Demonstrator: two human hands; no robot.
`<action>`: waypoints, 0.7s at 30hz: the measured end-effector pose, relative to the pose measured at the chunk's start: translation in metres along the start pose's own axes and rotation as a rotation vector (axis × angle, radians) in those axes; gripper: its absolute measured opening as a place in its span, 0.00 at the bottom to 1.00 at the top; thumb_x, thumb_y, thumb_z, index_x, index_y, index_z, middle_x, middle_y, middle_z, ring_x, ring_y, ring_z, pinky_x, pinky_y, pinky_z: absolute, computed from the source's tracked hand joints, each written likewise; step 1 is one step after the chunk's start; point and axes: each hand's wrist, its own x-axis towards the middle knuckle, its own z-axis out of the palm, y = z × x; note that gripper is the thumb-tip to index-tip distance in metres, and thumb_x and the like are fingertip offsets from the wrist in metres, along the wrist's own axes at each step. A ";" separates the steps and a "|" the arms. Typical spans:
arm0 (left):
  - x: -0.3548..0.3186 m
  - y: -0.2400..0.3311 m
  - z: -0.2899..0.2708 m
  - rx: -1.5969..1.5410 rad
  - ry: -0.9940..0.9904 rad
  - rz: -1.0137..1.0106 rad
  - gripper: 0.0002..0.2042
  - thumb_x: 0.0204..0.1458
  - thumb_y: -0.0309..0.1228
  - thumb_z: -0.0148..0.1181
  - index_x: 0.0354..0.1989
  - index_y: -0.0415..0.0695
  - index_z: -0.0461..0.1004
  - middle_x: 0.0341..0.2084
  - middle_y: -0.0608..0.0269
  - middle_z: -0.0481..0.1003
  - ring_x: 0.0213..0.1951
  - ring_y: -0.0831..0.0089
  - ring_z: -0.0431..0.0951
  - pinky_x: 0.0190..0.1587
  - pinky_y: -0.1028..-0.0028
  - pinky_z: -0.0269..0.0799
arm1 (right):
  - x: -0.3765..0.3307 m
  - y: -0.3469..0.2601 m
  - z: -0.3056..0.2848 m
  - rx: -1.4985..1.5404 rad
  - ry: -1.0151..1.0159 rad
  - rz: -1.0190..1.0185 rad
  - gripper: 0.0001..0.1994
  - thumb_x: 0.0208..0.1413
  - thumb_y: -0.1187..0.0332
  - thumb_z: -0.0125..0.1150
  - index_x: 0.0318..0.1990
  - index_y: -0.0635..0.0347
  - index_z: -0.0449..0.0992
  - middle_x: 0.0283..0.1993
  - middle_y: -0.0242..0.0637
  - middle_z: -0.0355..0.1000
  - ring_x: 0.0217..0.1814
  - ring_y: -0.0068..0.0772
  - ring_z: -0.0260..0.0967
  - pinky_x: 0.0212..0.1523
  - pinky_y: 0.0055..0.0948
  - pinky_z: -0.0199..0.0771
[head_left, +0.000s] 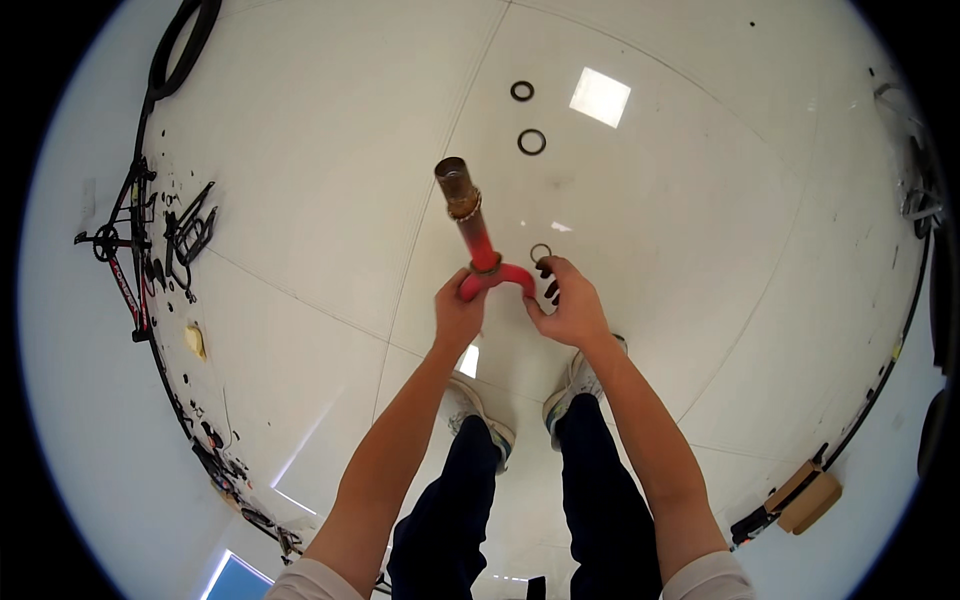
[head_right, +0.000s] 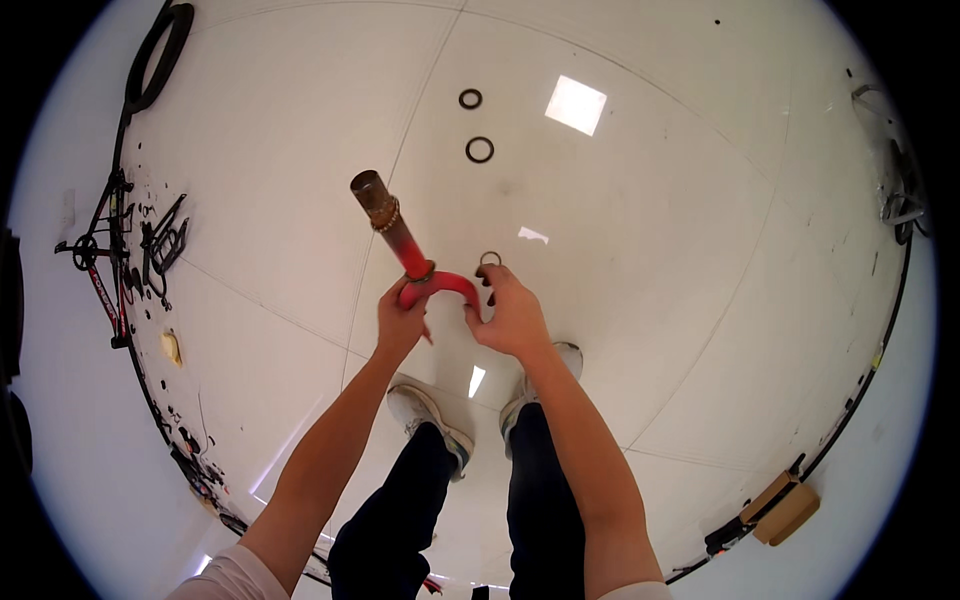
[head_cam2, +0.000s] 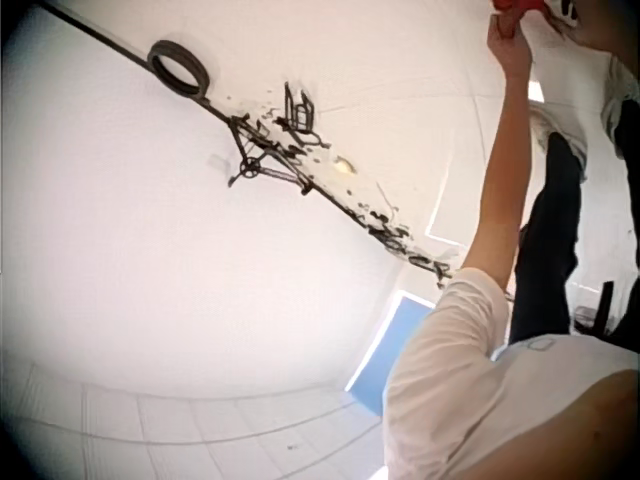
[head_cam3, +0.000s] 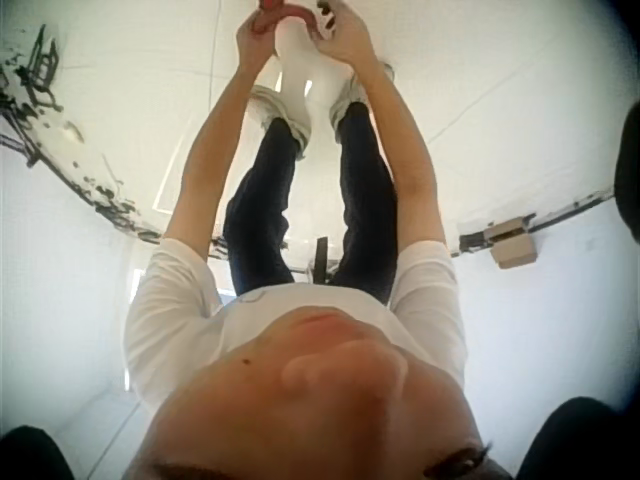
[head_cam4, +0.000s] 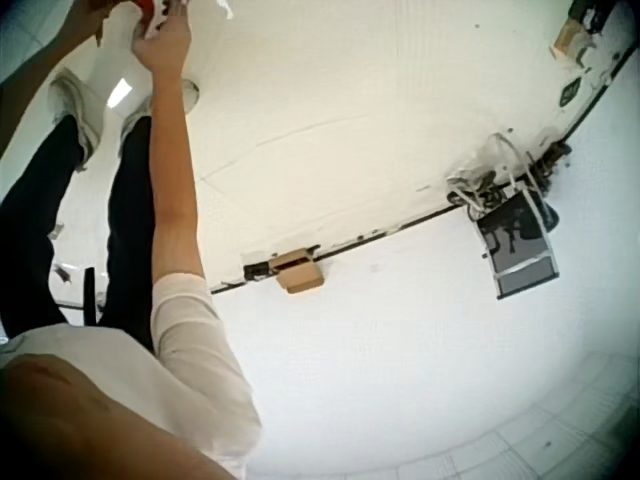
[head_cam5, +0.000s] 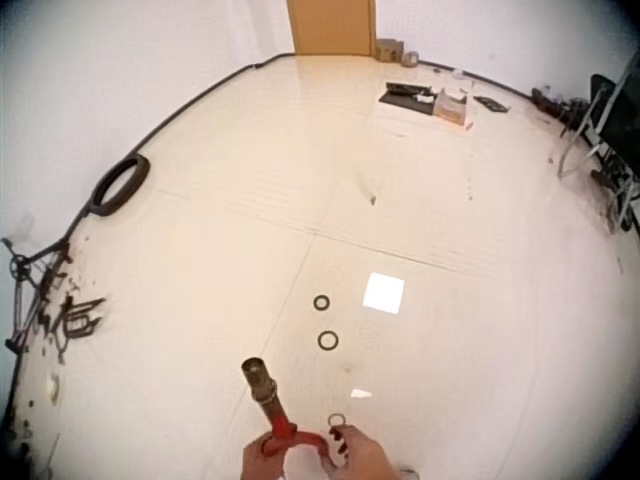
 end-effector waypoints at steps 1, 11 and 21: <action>-0.001 -0.005 -0.011 0.026 0.029 0.045 0.04 0.54 0.23 0.59 0.37 0.39 0.75 0.20 0.68 0.71 0.23 0.81 0.69 0.29 0.78 0.67 | 0.009 0.022 0.003 0.002 -0.048 0.083 0.26 0.43 0.64 0.69 0.52 0.61 0.70 0.48 0.43 0.70 0.42 0.42 0.75 0.44 0.40 0.76; -0.005 -0.026 -0.096 0.066 0.138 -0.117 0.06 0.54 0.25 0.60 0.30 0.36 0.72 0.17 0.65 0.67 0.24 0.82 0.63 0.27 0.76 0.63 | 0.067 0.090 0.075 -0.541 0.014 0.056 0.27 0.40 0.66 0.70 0.52 0.56 0.68 0.50 0.46 0.64 0.47 0.49 0.71 0.43 0.43 0.77; 0.031 -0.025 -0.116 0.231 -0.007 0.010 0.05 0.54 0.26 0.62 0.32 0.37 0.74 0.19 0.64 0.70 0.24 0.79 0.65 0.29 0.75 0.66 | 0.177 0.046 0.001 -0.479 0.254 -0.180 0.24 0.41 0.65 0.68 0.49 0.58 0.72 0.48 0.43 0.67 0.47 0.47 0.71 0.44 0.42 0.76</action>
